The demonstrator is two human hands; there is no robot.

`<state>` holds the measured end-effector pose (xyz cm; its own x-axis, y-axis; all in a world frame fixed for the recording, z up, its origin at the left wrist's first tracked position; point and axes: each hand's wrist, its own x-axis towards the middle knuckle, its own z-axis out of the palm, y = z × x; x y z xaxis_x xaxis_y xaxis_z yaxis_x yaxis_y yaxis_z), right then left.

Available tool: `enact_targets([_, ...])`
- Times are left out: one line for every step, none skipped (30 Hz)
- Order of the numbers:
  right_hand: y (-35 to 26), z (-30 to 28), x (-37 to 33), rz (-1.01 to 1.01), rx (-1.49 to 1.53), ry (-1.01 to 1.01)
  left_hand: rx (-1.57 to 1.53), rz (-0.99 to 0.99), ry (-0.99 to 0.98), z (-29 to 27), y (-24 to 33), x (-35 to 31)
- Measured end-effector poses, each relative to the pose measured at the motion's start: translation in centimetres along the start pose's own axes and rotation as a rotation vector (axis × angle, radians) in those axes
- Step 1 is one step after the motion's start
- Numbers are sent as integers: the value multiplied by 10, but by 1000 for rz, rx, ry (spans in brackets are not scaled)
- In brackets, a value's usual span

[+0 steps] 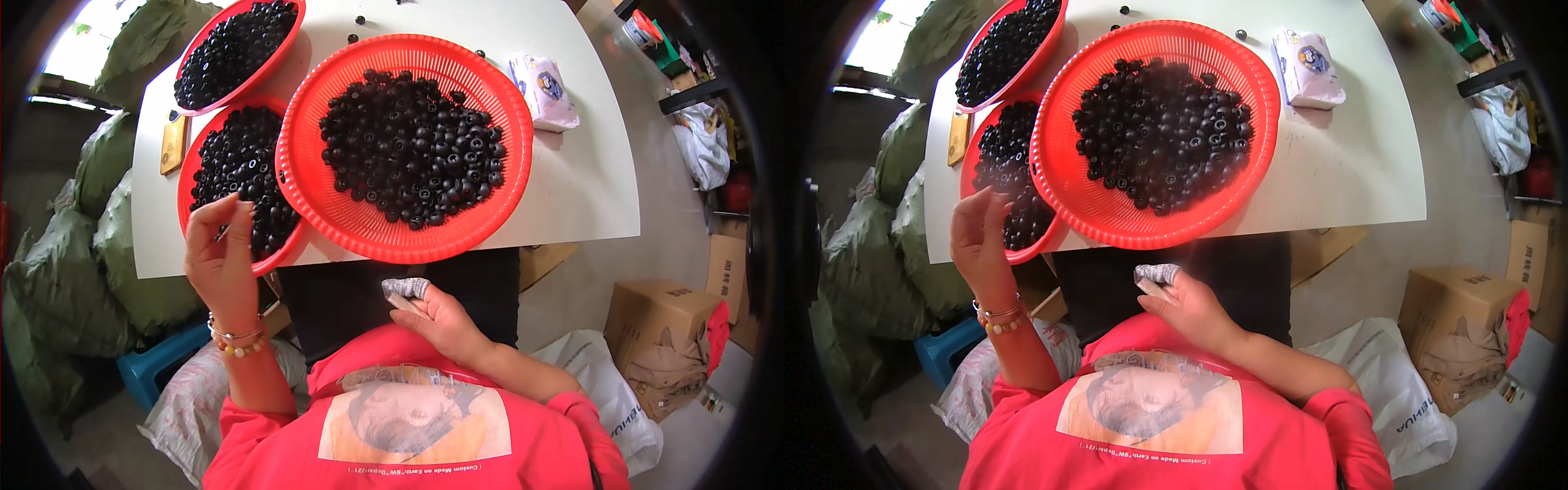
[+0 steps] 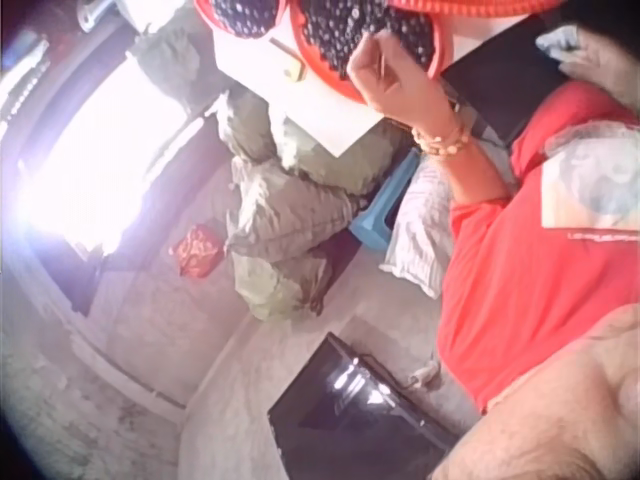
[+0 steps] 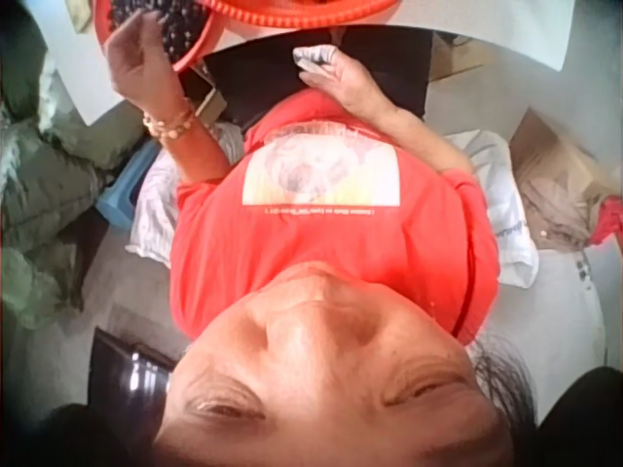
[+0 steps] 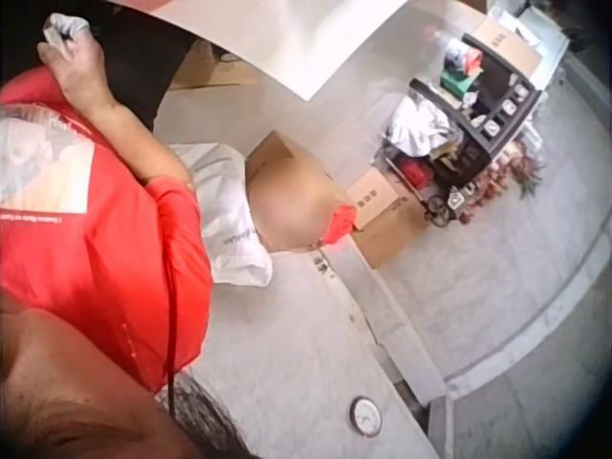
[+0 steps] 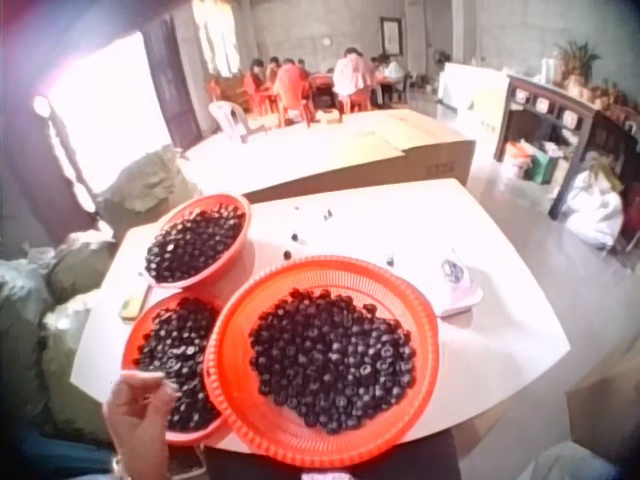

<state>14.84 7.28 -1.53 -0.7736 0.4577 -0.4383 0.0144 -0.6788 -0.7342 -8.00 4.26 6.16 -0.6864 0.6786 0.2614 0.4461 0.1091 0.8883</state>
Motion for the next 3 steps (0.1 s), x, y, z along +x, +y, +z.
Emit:
enact_targets([-1,-1,1,17,-17,-2,18,21,-34,6,7,-2])
enact_targets([-2,-2,2,69,-93,7,-41,88,-116,14,12,0])
enact_targets([-5,-3,3,64,-100,8,237,382,-218,17,12,8])
